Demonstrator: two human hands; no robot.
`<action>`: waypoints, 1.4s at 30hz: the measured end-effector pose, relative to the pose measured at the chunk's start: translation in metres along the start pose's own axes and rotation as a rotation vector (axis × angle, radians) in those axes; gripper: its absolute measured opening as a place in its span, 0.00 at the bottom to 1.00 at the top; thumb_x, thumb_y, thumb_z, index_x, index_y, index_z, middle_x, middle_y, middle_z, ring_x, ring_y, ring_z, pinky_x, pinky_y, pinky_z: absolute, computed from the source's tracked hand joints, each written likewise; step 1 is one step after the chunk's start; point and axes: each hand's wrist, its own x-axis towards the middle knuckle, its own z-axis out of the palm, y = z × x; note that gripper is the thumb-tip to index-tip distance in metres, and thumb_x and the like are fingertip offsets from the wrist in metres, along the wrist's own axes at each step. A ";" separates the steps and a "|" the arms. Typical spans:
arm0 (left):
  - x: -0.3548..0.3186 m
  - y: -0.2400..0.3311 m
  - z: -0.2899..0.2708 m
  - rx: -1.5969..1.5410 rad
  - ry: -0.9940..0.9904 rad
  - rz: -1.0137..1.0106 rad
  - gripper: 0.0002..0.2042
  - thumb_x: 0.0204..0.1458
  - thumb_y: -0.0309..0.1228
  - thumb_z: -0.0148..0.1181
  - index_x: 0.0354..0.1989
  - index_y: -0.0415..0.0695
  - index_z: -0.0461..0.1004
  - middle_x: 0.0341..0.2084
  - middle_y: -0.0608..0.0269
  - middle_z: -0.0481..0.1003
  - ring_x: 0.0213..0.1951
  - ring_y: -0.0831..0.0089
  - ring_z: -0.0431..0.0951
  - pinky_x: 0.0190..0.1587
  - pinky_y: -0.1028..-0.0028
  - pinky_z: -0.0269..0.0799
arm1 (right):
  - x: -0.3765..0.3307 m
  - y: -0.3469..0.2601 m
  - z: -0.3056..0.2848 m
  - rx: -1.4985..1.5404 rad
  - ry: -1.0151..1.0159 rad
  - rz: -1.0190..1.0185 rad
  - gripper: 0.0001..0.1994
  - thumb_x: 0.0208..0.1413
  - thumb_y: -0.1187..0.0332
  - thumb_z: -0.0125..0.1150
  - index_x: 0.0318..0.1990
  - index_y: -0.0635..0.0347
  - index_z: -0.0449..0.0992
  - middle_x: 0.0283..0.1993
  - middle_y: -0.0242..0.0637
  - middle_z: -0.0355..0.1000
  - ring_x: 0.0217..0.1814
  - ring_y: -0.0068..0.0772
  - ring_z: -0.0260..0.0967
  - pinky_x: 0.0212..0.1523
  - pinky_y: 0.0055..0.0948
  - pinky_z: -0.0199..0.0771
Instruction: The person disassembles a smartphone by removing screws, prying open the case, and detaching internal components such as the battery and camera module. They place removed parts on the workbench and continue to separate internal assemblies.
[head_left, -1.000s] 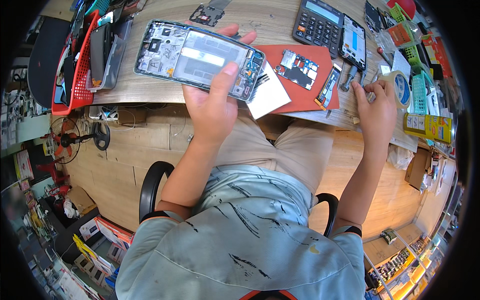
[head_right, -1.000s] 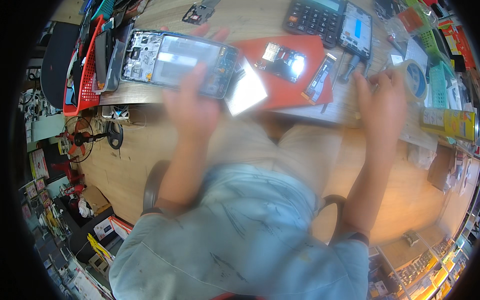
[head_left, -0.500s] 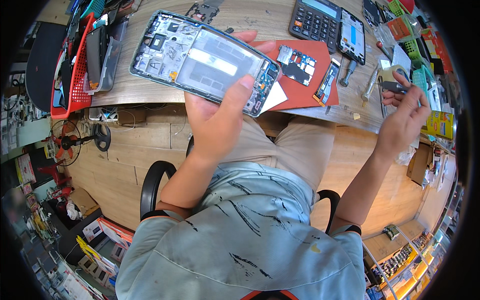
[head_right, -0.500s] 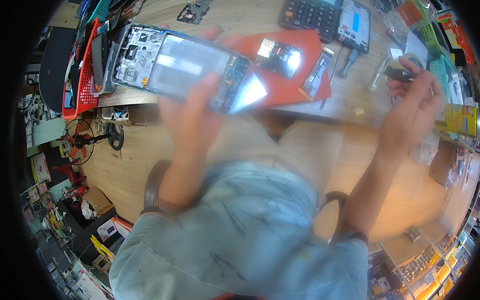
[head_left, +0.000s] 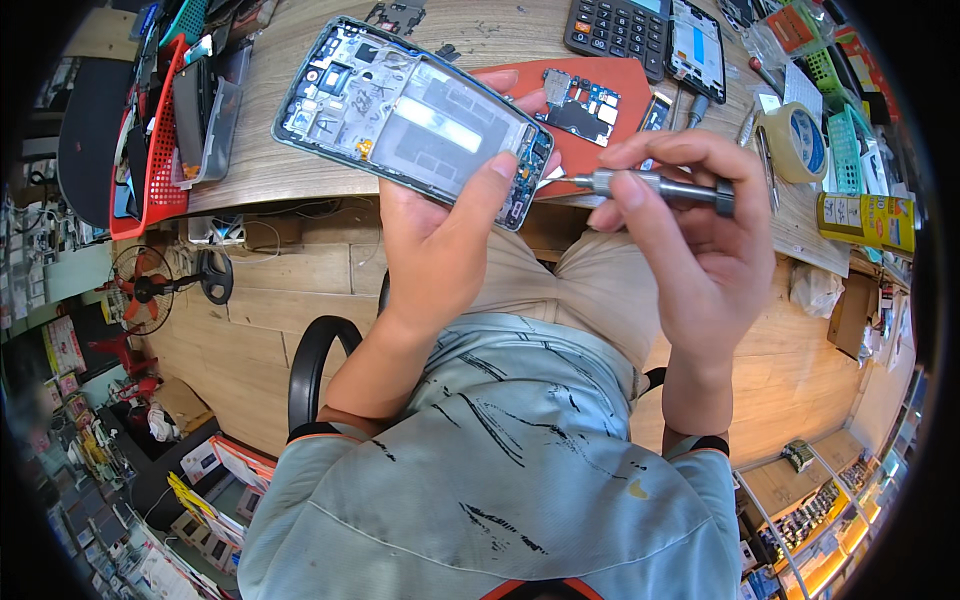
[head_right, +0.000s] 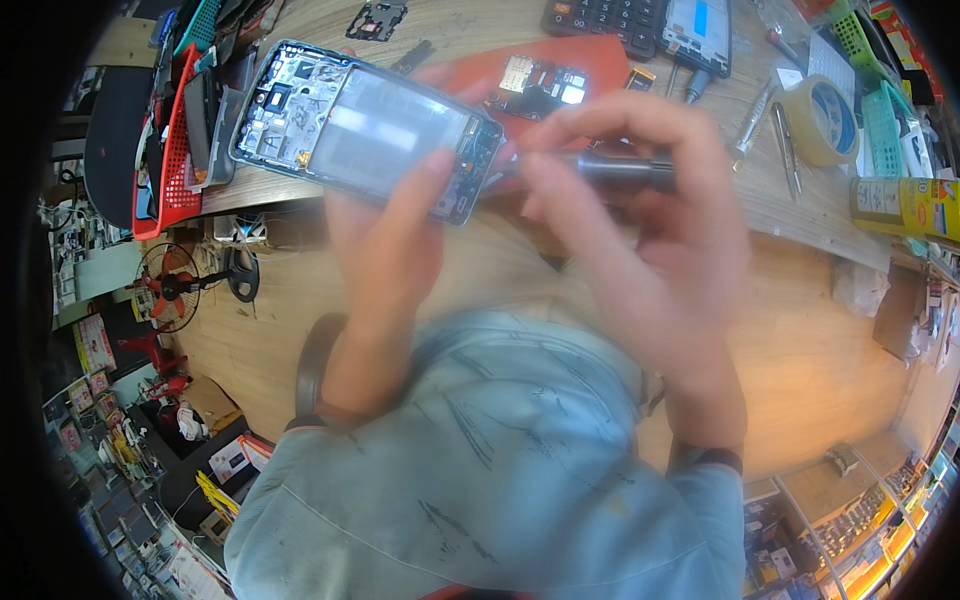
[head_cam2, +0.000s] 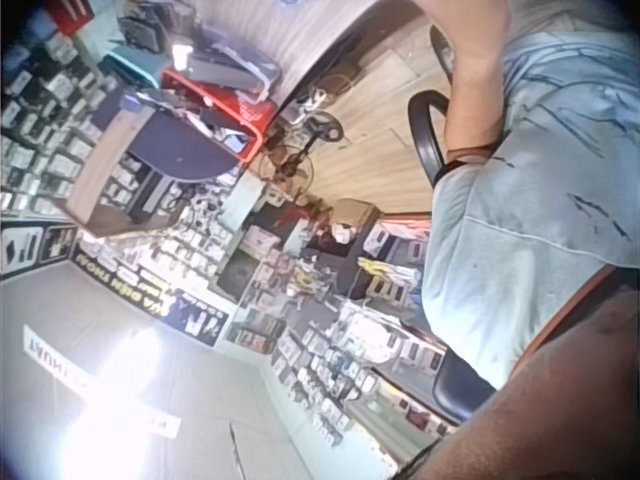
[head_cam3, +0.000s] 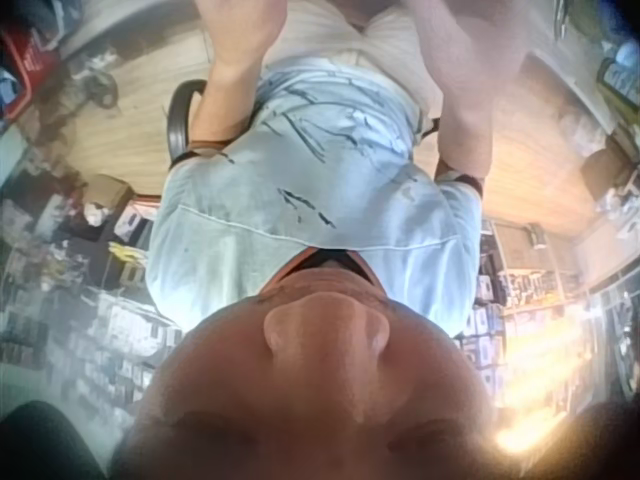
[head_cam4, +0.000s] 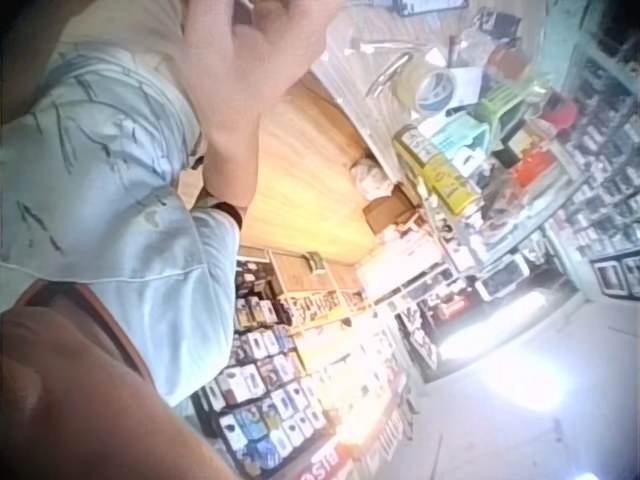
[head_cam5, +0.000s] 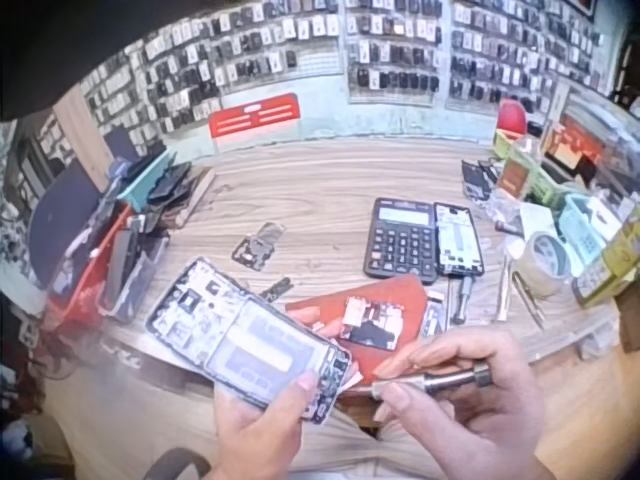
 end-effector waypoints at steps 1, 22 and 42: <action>0.000 0.000 0.000 0.005 0.003 -0.010 0.24 0.64 0.13 0.53 0.69 0.29 0.63 0.68 0.44 0.70 0.68 0.51 0.77 0.63 0.59 0.84 | 0.001 0.000 0.004 -0.011 -0.006 0.017 0.16 0.66 0.87 0.64 0.58 0.69 0.70 0.53 0.52 0.81 0.40 0.32 0.82 0.42 0.28 0.87; 0.001 0.000 -0.001 0.047 -0.010 -0.015 0.22 0.65 0.14 0.53 0.68 0.30 0.64 0.66 0.47 0.73 0.68 0.55 0.78 0.67 0.61 0.78 | 0.009 -0.009 0.013 -0.591 -0.074 -0.095 0.13 0.64 0.79 0.73 0.52 0.68 0.77 0.49 0.44 0.84 0.46 0.25 0.84 0.45 0.25 0.84; -0.001 0.002 -0.001 0.046 -0.006 -0.021 0.22 0.67 0.15 0.51 0.69 0.30 0.63 0.65 0.48 0.73 0.67 0.58 0.79 0.64 0.63 0.80 | 0.023 -0.026 0.007 -0.588 -0.193 -0.158 0.19 0.57 0.78 0.77 0.56 0.68 0.83 0.47 0.43 0.86 0.48 0.32 0.86 0.50 0.27 0.82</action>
